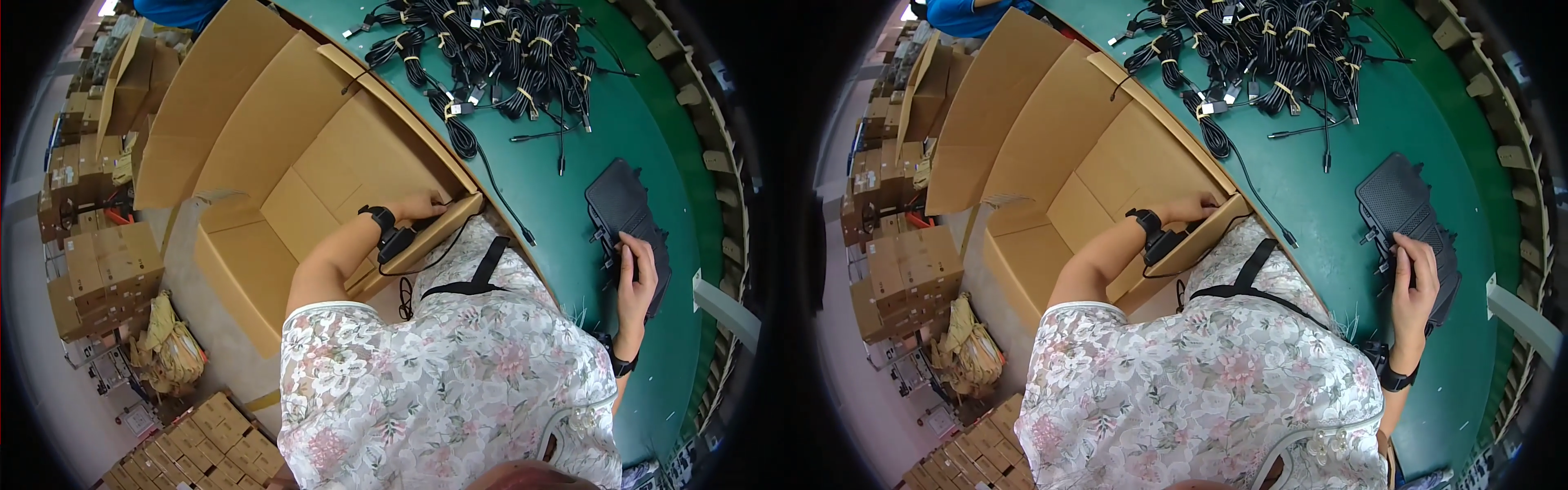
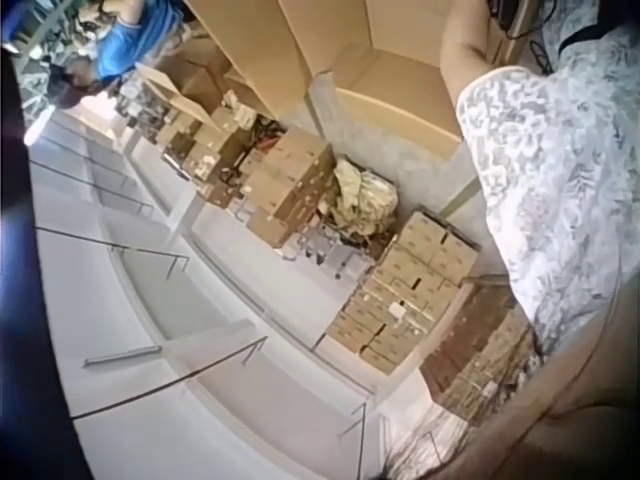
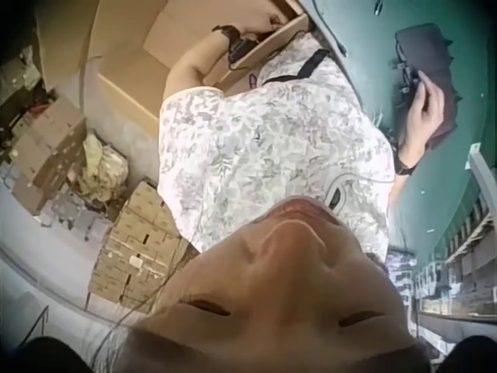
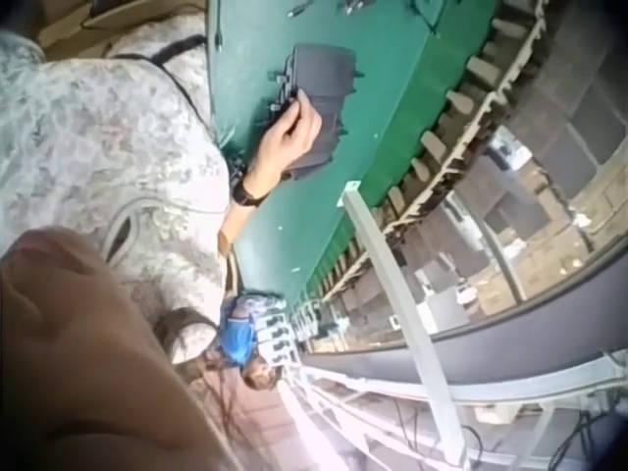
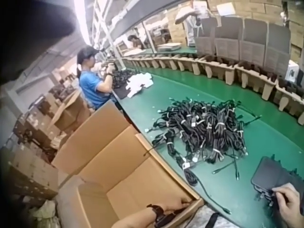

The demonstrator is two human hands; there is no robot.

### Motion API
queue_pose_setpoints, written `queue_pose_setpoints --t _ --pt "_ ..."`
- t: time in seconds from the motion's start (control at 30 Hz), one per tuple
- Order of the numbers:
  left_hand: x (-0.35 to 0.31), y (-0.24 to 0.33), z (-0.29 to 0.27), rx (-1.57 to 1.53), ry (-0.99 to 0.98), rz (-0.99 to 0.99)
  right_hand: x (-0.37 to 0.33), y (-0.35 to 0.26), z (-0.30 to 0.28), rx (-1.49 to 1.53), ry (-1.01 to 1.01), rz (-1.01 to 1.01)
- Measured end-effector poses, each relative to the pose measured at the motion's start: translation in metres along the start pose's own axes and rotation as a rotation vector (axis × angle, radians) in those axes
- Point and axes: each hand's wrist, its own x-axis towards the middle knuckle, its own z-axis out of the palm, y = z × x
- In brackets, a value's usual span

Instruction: The person picks up a bundle of cables from a box and places them on the table, then fits a base, a cable, and a microphone into a tray. After repeating this process to fill several trays, the person closes a cardboard box and places it on the floor.

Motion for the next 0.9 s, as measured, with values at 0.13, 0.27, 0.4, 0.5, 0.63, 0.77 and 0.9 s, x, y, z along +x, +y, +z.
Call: queue_pose_setpoints --t 0.13,0.27,0.4,0.5,0.63,0.77,0.9 --pt "-0.013 -0.026 0.029 -0.374 0.086 0.08 -0.002 -0.001 0.002 0.005 0.012 0.021" --pt "-0.043 -0.044 0.035 -0.285 -0.06 0.01 0.003 0.004 0.002 0.051 -0.032 0.089" --pt "-0.071 -0.067 0.045 -0.595 -0.115 -0.088 0.011 0.004 0.005 0.053 -0.056 0.079" --pt "-0.111 -0.034 0.006 -1.296 -0.063 -0.089 0.013 0.004 0.004 0.065 -0.041 0.119" --pt "-0.151 0.001 -0.068 -1.325 0.24 0.478 0.017 -0.001 0.005 0.073 -0.082 0.088" --pt "-0.178 0.08 -0.141 -1.261 0.275 1.051 0.013 -0.007 0.0 0.036 -0.075 0.059" --pt "-0.183 0.178 -0.186 -1.098 0.068 1.36 0.003 -0.01 -0.005 0.013 -0.035 0.026"
